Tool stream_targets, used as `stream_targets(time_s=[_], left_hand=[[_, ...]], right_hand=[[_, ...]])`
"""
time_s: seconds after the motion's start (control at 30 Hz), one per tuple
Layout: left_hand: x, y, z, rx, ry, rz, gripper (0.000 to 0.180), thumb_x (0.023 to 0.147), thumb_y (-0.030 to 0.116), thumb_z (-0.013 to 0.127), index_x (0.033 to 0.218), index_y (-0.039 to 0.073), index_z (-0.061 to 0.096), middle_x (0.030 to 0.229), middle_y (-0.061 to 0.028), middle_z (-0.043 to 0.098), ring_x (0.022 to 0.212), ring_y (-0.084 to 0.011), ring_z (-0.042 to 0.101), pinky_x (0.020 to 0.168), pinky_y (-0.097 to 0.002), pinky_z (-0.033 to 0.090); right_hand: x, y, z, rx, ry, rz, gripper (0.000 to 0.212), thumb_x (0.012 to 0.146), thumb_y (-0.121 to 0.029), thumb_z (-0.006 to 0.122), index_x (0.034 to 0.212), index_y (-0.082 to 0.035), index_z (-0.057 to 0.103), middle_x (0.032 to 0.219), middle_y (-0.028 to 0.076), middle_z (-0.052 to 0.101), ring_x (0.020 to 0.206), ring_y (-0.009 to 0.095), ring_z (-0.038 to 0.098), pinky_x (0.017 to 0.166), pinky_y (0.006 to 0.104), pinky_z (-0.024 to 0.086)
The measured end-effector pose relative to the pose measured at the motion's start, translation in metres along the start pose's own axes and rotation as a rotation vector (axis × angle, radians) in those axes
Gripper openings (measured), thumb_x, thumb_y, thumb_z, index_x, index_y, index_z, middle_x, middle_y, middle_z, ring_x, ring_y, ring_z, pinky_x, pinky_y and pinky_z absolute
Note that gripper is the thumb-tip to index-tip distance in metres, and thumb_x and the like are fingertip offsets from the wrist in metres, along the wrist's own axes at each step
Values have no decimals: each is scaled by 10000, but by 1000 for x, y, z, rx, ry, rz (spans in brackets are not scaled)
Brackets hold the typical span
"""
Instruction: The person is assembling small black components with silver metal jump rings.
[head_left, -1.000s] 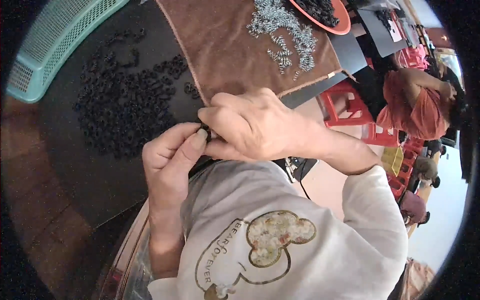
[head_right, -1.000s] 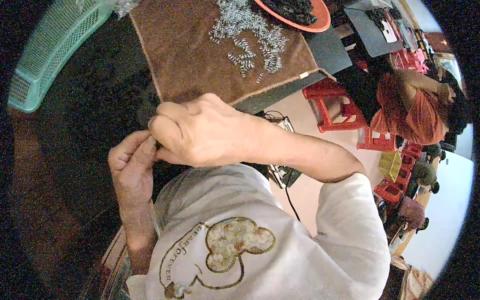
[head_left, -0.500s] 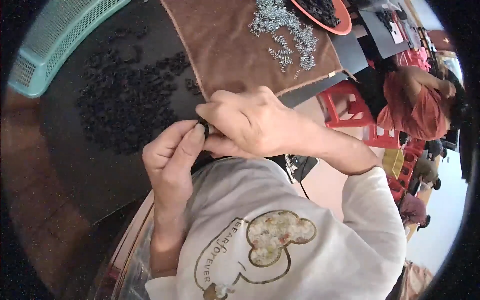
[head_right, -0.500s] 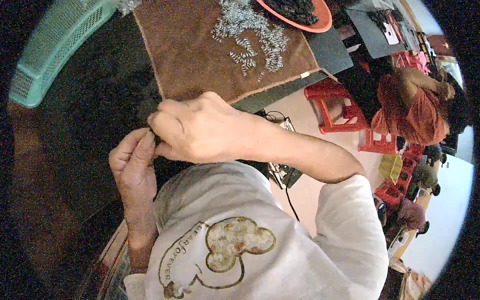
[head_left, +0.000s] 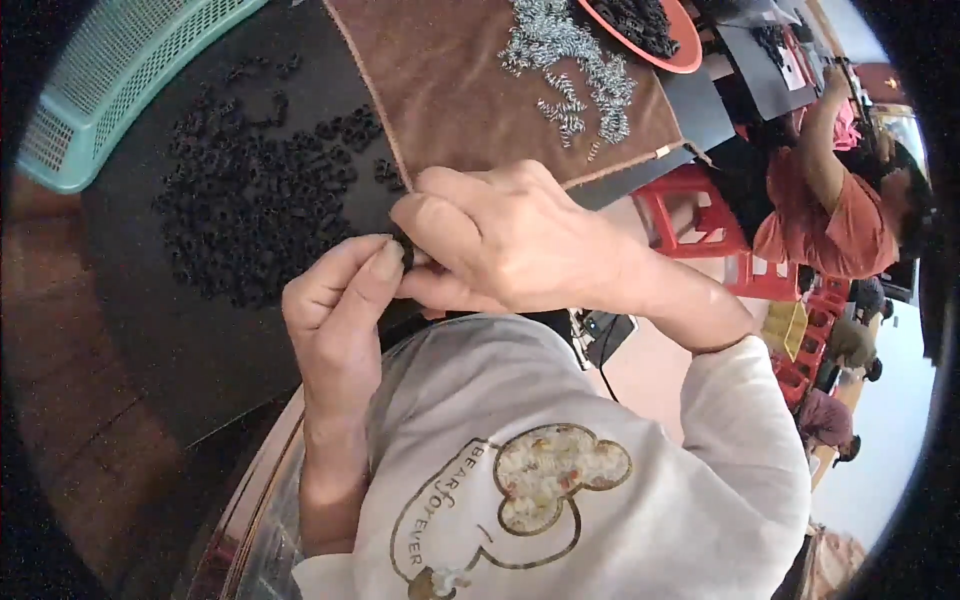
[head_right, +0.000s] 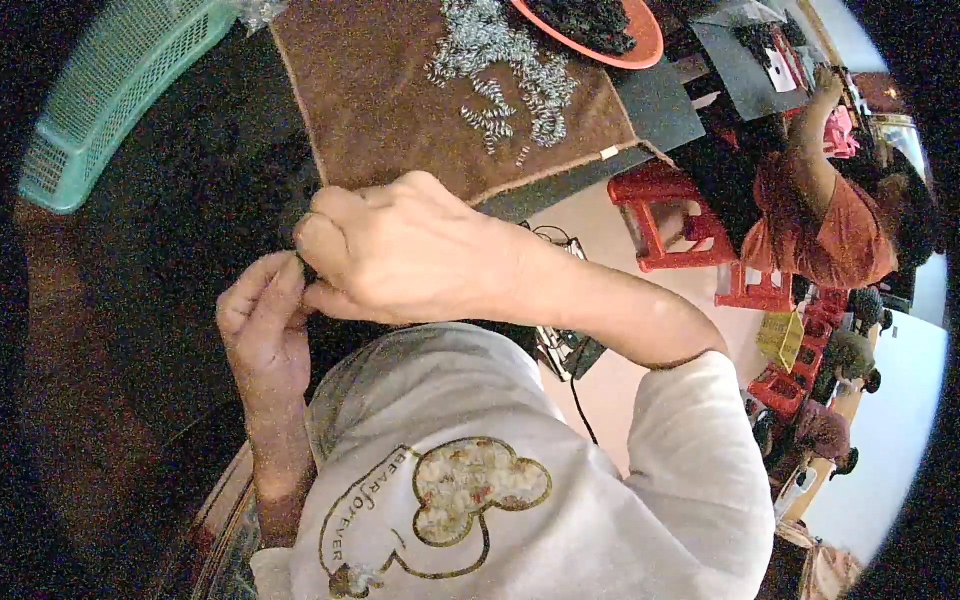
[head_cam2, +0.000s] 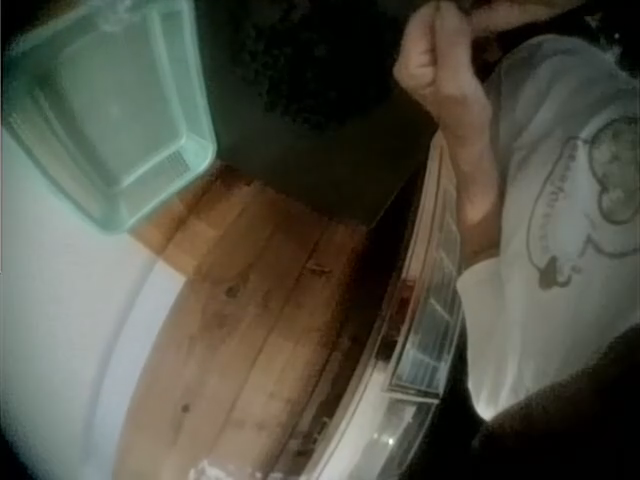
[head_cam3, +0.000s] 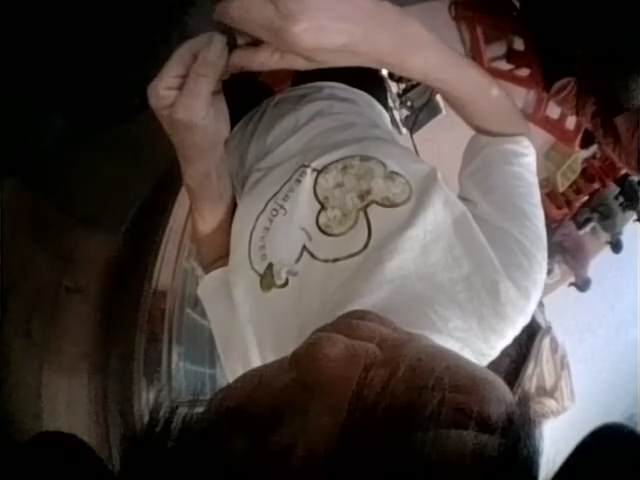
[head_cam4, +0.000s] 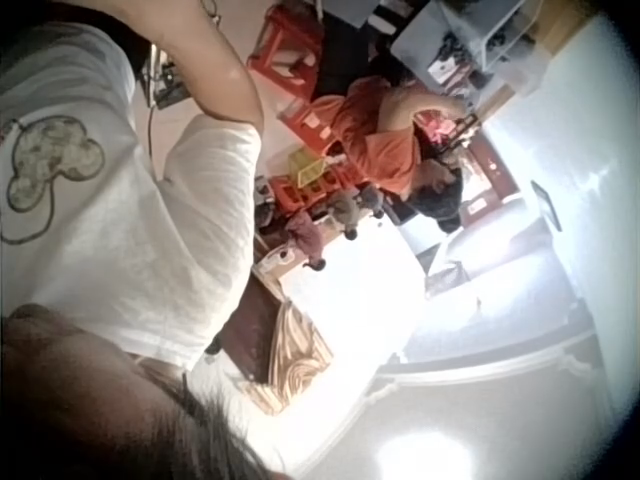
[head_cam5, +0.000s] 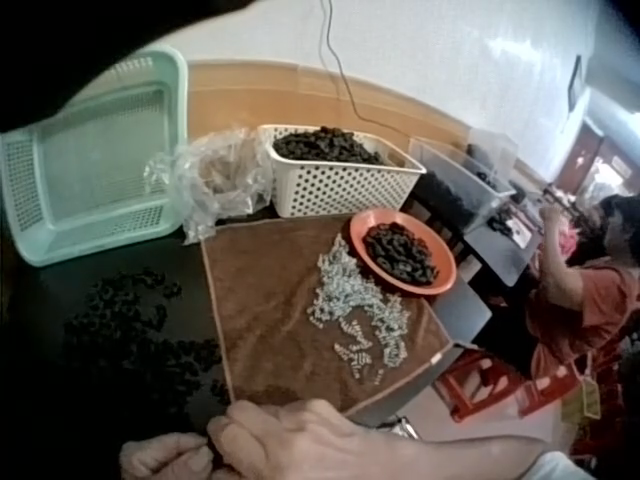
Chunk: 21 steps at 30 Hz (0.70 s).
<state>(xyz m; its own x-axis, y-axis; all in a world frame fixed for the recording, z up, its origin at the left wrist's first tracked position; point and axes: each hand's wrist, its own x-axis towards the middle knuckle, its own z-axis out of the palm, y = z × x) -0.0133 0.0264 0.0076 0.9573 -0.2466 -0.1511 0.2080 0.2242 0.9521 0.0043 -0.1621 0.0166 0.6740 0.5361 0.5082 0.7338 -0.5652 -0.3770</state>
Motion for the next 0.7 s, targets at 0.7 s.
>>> stream_targets(time_s=[0.7], left_hand=[[2,-6,-7,-53,-52,2,212,955,117,573,1037,-64,648,885,-72,689,762,-100,634,714,-236,510]], right_hand=[[10,-11,-14,23,-190,82,338,808,-202,703,996,36,555,771,135,569,639,310,629,514,387,500]])
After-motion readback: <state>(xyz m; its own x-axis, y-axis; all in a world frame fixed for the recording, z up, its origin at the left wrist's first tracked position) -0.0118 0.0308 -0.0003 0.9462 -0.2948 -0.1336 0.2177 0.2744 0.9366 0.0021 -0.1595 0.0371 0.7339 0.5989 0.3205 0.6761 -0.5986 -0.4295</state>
